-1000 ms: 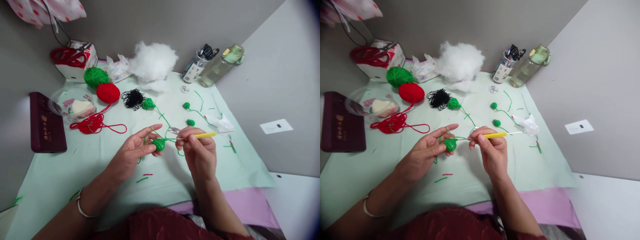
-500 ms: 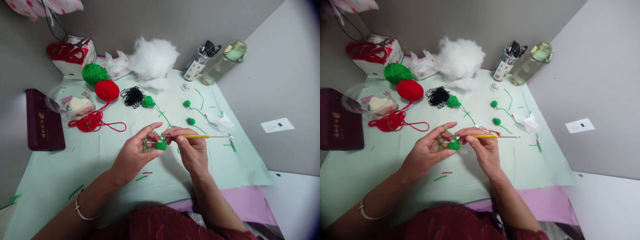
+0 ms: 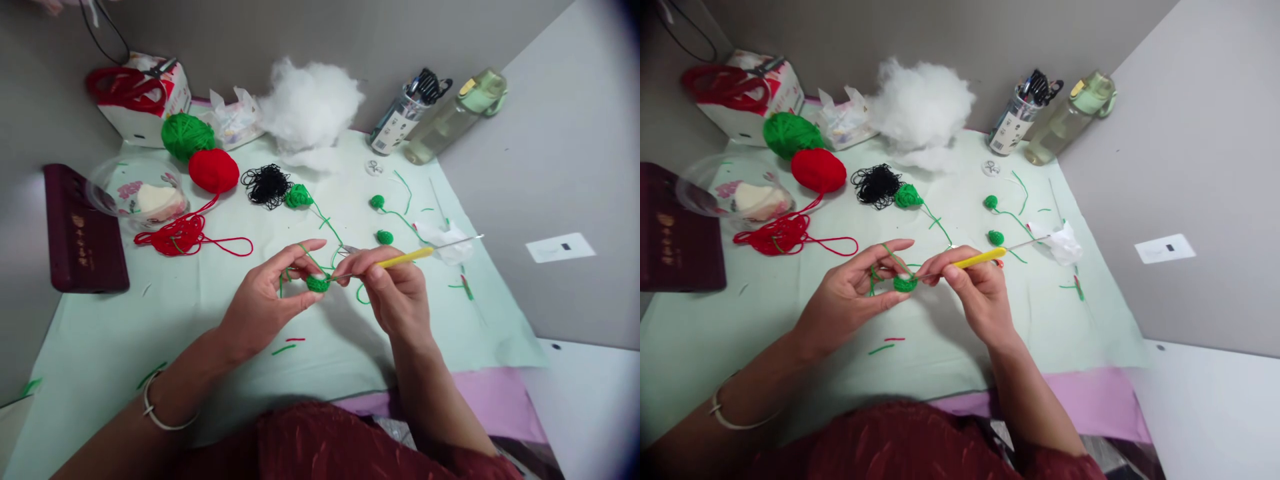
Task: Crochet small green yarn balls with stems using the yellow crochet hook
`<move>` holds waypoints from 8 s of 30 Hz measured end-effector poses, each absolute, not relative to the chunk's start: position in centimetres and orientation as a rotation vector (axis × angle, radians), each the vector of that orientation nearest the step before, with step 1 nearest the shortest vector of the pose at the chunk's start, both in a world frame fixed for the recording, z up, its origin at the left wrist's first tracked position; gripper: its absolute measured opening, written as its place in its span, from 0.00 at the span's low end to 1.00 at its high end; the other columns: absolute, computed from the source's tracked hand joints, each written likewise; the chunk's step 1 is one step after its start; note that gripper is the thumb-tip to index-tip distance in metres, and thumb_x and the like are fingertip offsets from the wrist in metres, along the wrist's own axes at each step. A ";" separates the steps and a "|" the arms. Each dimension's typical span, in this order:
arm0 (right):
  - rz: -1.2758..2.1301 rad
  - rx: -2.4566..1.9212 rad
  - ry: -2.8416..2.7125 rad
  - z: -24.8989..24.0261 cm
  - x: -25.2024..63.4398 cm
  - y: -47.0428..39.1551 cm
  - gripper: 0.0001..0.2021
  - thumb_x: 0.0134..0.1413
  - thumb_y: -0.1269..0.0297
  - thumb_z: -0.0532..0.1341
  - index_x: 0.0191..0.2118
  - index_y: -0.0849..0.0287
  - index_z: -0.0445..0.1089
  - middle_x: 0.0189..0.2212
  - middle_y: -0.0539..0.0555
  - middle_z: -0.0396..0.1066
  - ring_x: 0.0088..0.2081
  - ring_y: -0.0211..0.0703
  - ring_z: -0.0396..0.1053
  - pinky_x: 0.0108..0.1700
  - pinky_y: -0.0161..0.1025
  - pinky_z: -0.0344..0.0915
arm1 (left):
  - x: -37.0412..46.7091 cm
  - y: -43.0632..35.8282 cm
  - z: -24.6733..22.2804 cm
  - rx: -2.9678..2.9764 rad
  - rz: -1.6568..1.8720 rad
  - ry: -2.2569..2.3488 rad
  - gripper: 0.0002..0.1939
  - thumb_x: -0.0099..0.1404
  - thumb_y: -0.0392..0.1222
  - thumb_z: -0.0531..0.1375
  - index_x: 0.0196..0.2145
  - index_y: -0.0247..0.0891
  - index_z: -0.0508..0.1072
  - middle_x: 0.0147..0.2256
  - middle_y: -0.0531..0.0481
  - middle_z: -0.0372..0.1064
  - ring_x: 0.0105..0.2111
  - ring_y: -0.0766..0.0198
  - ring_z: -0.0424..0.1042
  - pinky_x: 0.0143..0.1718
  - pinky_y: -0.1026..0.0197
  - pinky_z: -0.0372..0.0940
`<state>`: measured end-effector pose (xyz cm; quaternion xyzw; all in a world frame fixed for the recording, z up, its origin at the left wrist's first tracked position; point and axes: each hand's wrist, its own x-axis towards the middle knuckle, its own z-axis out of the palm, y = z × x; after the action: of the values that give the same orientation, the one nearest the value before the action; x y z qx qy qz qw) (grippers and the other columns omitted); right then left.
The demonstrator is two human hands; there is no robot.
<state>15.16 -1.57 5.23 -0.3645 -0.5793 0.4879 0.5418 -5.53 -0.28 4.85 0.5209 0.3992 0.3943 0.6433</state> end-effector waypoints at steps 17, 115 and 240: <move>0.745 -0.934 -1.872 6.5 15.3 -1.9 0.10 0.71 0.73 0.60 0.48 0.53 0.77 0.41 0.53 0.81 0.44 0.44 0.79 0.50 0.46 0.74 | -5.6 -0.2 4.4 1.410 0.941 1.015 0.27 0.62 0.31 0.65 0.59 0.39 0.75 0.39 0.53 0.78 0.40 0.65 0.76 0.50 0.59 0.70; 0.636 -0.951 -1.417 4.6 13.1 -2.5 0.08 0.70 0.62 0.64 0.46 0.48 0.82 0.34 0.52 0.80 0.37 0.45 0.77 0.39 0.47 0.75 | -4.5 -0.6 3.9 0.447 0.808 0.465 0.29 0.62 0.37 0.74 0.60 0.42 0.78 0.40 0.51 0.77 0.37 0.69 0.73 0.42 0.66 0.66; 0.026 -0.858 -1.998 4.6 13.9 -4.2 0.15 0.69 0.76 0.61 0.56 0.57 0.77 0.43 0.57 0.79 0.45 0.44 0.78 0.42 0.41 0.80 | -4.2 -1.3 4.5 0.586 0.831 0.742 0.47 0.52 0.38 0.80 0.67 0.42 0.70 0.34 0.57 0.67 0.35 0.69 0.70 0.40 0.65 0.67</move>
<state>13.88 -4.16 4.63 -0.3495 -0.8134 0.0106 0.4649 -4.16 -1.32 4.47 0.2740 0.3472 0.3888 0.8082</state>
